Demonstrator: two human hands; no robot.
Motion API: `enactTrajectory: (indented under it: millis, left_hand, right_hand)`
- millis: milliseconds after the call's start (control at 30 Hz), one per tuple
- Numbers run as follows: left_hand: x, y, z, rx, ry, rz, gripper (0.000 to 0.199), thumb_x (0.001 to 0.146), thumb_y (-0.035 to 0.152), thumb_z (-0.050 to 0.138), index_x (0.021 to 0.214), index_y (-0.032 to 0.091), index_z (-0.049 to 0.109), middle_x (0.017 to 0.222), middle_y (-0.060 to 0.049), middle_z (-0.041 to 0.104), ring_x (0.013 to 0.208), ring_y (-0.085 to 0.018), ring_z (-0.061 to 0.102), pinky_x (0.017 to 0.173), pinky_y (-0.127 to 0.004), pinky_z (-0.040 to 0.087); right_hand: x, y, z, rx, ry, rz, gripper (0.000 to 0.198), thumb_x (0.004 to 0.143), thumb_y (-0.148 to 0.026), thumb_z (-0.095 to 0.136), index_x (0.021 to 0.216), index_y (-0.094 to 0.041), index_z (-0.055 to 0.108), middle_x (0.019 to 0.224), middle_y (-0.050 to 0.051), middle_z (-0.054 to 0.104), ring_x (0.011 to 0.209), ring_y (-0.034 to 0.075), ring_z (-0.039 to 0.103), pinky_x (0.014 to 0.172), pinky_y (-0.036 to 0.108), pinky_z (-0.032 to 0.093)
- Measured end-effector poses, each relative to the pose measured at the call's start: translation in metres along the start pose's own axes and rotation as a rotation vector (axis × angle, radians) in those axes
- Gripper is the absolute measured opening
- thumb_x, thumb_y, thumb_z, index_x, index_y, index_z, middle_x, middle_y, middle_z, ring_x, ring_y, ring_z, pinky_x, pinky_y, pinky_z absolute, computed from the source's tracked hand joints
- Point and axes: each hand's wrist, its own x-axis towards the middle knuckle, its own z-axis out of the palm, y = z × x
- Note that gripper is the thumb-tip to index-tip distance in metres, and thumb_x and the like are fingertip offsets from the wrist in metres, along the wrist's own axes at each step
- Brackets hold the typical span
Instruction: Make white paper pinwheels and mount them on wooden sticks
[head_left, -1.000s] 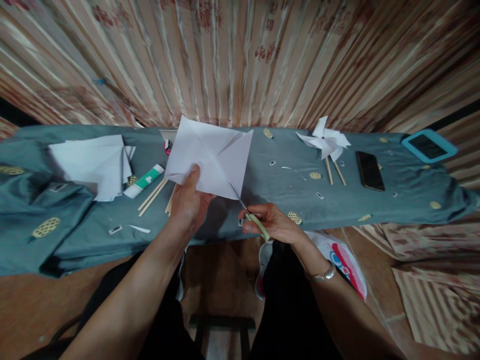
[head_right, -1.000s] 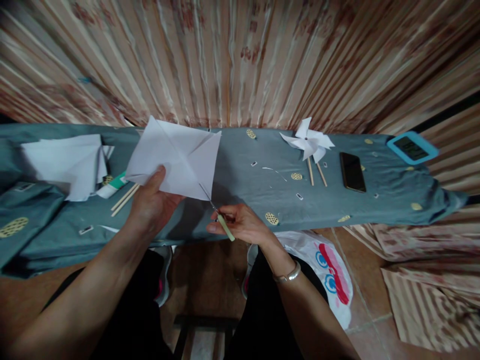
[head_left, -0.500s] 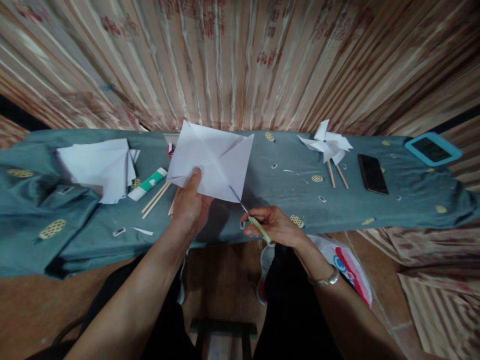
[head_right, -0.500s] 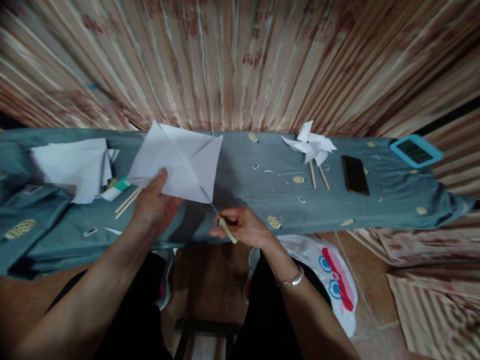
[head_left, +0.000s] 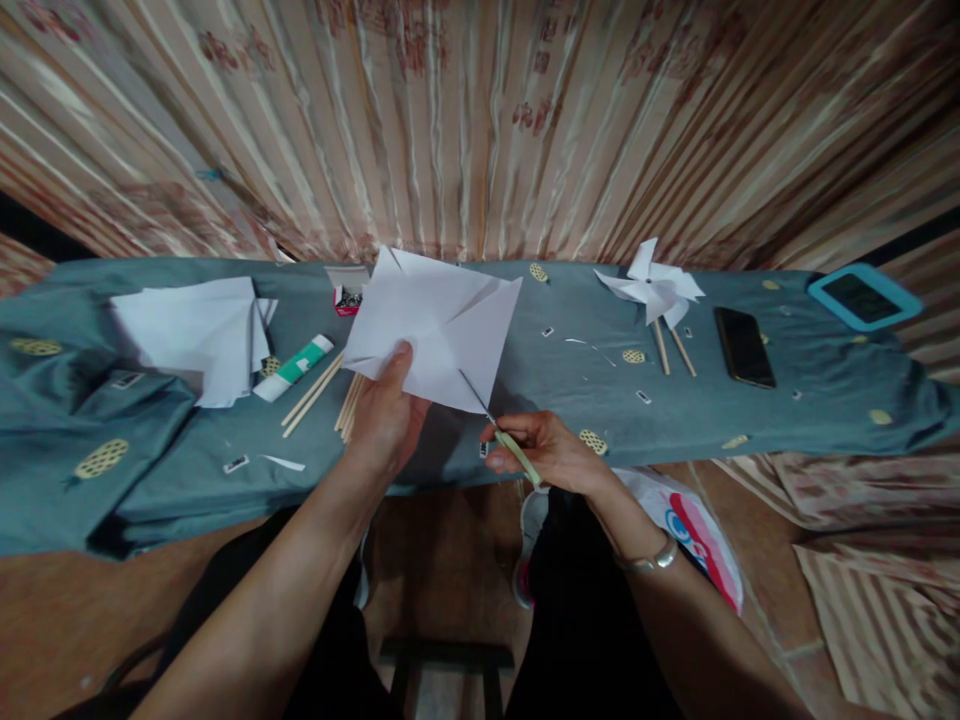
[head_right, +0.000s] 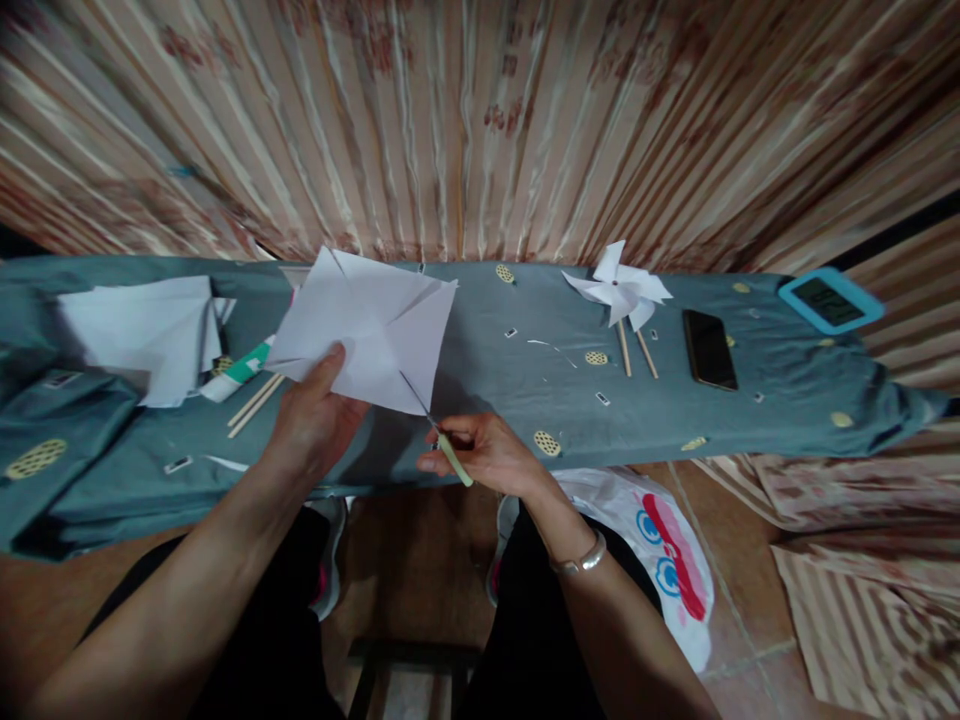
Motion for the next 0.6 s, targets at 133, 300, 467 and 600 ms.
enactTrajectory:
  millis: [133,300,467,600]
  left_hand:
    - [-0.0014,-0.0008,0.0002,0.011,-0.015,-0.007,0.038,0.092,0.011,0.052,0.125,0.029,0.059,0.114,0.001,0.072,0.115,-0.018,0.063,0.095,-0.031,0.054]
    - [-0.0017,0.001,-0.0006,0.05,0.007,-0.026,0.035,0.091,0.013,0.053,0.122,0.027,0.06,0.115,0.0,0.072,0.113,-0.019,0.064,0.09,-0.03,0.055]
    - [-0.0004,0.002,-0.0028,0.079,-0.006,-0.036,0.033,0.087,0.017,0.061,0.118,0.027,0.062,0.113,0.0,0.072,0.112,-0.022,0.065,0.085,-0.03,0.057]
    - [-0.0007,0.0024,-0.0023,0.058,-0.002,-0.032,0.035,0.089,0.014,0.057,0.121,0.027,0.06,0.109,0.0,0.073,0.11,-0.021,0.065,0.085,-0.031,0.058]
  right_hand:
    - [0.0008,0.001,-0.0008,-0.002,0.01,-0.028,0.052,0.046,-0.044,0.092,0.084,-0.014,0.07,0.06,-0.005,0.058,0.056,0.008,0.053,0.052,0.019,0.038]
    - [0.001,0.0001,-0.0013,-0.01,-0.004,-0.037,0.052,0.048,-0.045,0.091,0.084,-0.014,0.069,0.06,-0.005,0.059,0.056,0.008,0.052,0.051,0.019,0.039]
    - [0.001,-0.0014,-0.0008,-0.006,-0.002,-0.026,0.055,0.047,-0.05,0.09,0.083,-0.015,0.068,0.061,-0.003,0.061,0.059,0.01,0.056,0.054,0.021,0.044]
    - [0.0015,-0.0019,-0.0002,0.005,0.004,-0.01,0.057,0.045,-0.054,0.089,0.082,-0.015,0.067,0.06,-0.003,0.061,0.058,0.01,0.056,0.055,0.021,0.044]
